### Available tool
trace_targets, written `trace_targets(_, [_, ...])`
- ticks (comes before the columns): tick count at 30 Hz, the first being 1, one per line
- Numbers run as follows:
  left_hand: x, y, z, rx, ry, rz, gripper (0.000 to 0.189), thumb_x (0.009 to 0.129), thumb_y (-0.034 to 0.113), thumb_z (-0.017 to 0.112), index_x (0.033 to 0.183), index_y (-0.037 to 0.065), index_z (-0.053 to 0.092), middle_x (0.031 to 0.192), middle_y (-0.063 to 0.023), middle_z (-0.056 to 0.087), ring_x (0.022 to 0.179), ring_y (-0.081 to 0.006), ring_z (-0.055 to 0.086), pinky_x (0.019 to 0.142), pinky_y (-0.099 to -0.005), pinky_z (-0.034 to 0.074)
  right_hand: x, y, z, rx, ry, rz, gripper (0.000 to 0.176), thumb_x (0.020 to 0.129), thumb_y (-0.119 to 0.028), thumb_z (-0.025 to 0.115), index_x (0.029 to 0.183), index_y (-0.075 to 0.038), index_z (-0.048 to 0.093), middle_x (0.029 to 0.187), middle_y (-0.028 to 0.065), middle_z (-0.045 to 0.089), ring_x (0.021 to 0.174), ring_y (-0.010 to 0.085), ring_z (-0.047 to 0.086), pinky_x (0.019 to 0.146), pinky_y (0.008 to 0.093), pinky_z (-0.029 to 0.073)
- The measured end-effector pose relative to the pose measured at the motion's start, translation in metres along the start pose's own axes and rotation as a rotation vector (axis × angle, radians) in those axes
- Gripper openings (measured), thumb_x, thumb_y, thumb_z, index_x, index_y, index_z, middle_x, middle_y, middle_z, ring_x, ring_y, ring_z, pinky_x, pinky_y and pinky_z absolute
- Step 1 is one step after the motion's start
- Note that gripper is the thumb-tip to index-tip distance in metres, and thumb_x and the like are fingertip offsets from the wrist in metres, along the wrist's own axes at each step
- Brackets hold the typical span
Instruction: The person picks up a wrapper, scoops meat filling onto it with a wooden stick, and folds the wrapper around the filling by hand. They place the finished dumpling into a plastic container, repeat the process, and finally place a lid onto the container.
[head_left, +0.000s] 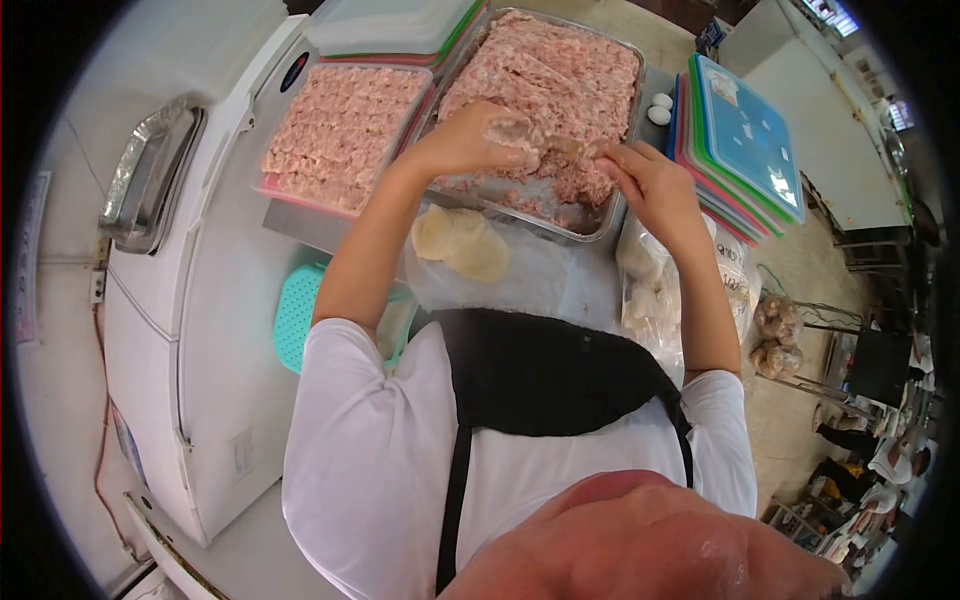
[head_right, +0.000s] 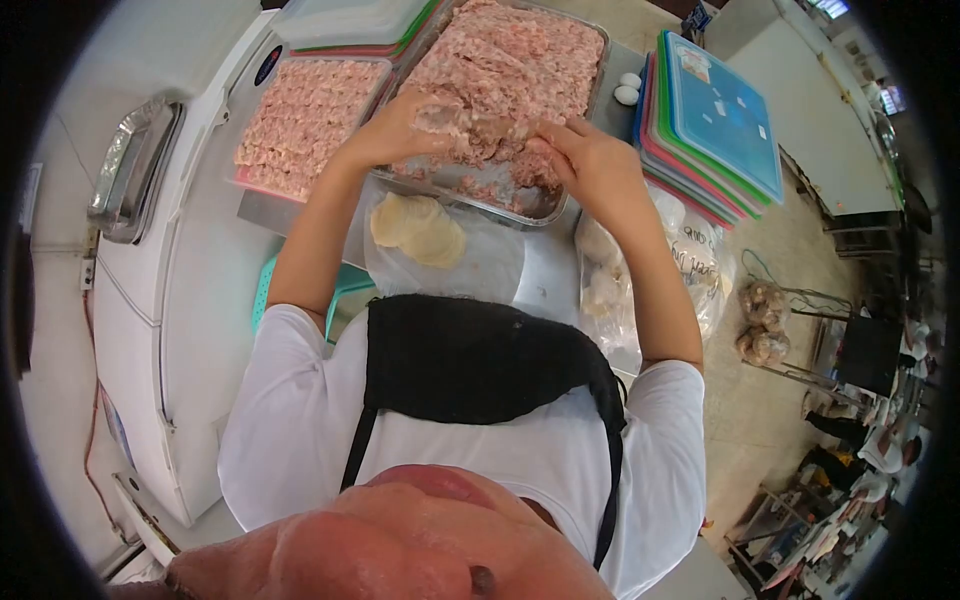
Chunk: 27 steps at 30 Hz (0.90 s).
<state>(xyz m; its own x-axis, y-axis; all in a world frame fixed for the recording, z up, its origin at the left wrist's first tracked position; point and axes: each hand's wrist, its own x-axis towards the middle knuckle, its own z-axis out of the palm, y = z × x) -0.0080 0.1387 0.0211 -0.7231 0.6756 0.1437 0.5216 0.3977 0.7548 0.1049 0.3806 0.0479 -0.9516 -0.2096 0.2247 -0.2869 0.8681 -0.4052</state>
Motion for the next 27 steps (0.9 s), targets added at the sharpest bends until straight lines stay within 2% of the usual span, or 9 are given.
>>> trace_targets(3, [-0.002,-0.018,0.005,-0.218,0.089,0.006,0.049,0.069,0.031,0.078,0.104,-0.002,0.064,0.102,-0.0163,0.066,0.091,-0.0221,0.063,0.083,-0.0324,0.048,-0.006,-0.012,0.014,-0.071,0.104,0.005,0.021,0.089,-0.021,0.059,0.104,-0.007,0.066,0.099,0.0121,0.065,0.086,0.0343,0.062,0.074,0.0356,0.050])
trace_targets(7, [-0.012,-0.002,-0.007,-0.088,0.032,-0.088,0.062,0.070,0.034,0.078,0.119,0.002,0.057,0.117,-0.0176,0.060,0.108,-0.0252,0.057,0.093,-0.0347,0.044,-0.002,-0.001,0.011,-0.081,0.127,-0.040,0.026,0.089,-0.024,0.060,0.106,-0.005,0.065,0.088,0.0121,0.065,0.081,0.0316,0.063,0.071,0.0399,0.049])
trace_targets(10, [-0.030,-0.002,-0.012,-0.146,0.053,-0.085,0.069,0.072,0.034,0.078,0.128,0.006,0.050,0.127,-0.0166,0.054,0.120,-0.0260,0.050,0.101,-0.0356,0.038,-0.006,-0.001,-0.009,0.258,0.198,-0.016,0.029,0.091,-0.025,0.059,0.107,-0.002,0.064,0.095,0.0155,0.066,0.085,0.0259,0.065,0.074,0.0339,0.049])
trace_targets(12, [-0.043,0.009,-0.026,-0.196,0.048,0.051,0.073,0.072,0.034,0.078,0.132,0.008,0.046,0.132,-0.0158,0.051,0.126,-0.0259,0.044,0.105,-0.0358,0.034,-0.011,-0.022,-0.029,0.279,0.053,0.097,0.030,0.092,-0.023,0.057,0.108,0.001,0.063,0.101,0.0193,0.065,0.089,0.0236,0.065,0.078,0.0314,0.048])
trace_targets(15, [-0.052,0.000,-0.036,-0.162,0.108,0.338,0.067,0.067,0.032,0.082,0.122,0.003,0.056,0.119,-0.0171,0.059,0.103,-0.0237,0.059,0.092,-0.0340,0.044,-0.011,-0.050,-0.029,0.247,-0.041,0.049,0.029,0.092,-0.023,0.057,0.109,0.001,0.062,0.100,0.0193,0.065,0.088,0.0282,0.064,0.077,0.0326,0.048])
trace_targets(20, [-0.084,-0.009,-0.061,-0.093,0.033,0.079,0.047,0.069,0.027,0.081,0.106,0.002,0.065,0.099,-0.0118,0.067,0.093,-0.0208,0.062,0.086,-0.0307,0.045,0.009,-0.079,0.017,0.223,-0.150,-0.098,0.029,0.090,-0.023,0.059,0.108,-0.001,0.063,0.097,0.0174,0.066,0.086,0.0341,0.062,0.075,0.0351,0.049])
trace_targets(21, [-0.090,-0.013,-0.066,-0.076,0.055,0.044,0.044,0.069,0.026,0.081,0.103,0.002,0.066,0.095,-0.0109,0.068,0.091,-0.0204,0.062,0.085,-0.0301,0.046,0.013,-0.093,0.010,0.022,-0.043,-0.183,0.026,0.089,-0.024,0.059,0.104,-0.003,0.064,0.096,0.0165,0.065,0.086,0.0342,0.062,0.074,0.0381,0.049])
trace_targets(24, [-0.101,-0.049,-0.082,-0.284,-0.030,0.019,0.047,0.068,0.028,0.082,0.102,0.000,0.066,0.093,-0.0118,0.067,0.088,-0.0194,0.062,0.081,-0.0290,0.047,0.019,-0.139,0.009,0.037,0.050,-0.060,0.025,0.089,-0.026,0.058,0.101,-0.005,0.065,0.097,0.0161,0.065,0.085,0.0346,0.062,0.073,0.0404,0.049])
trace_targets(27, [-0.122,-0.057,-0.106,-0.138,-0.003,-0.112,0.049,0.069,0.030,0.081,0.105,0.000,0.065,0.094,-0.0129,0.066,0.089,-0.0179,0.060,0.077,-0.0300,0.048,0.034,-0.158,0.052,0.024,0.018,-0.168,0.025,0.090,-0.026,0.057,0.101,-0.005,0.065,0.096,0.0160,0.065,0.084,0.0352,0.062,0.072,0.0398,0.050])
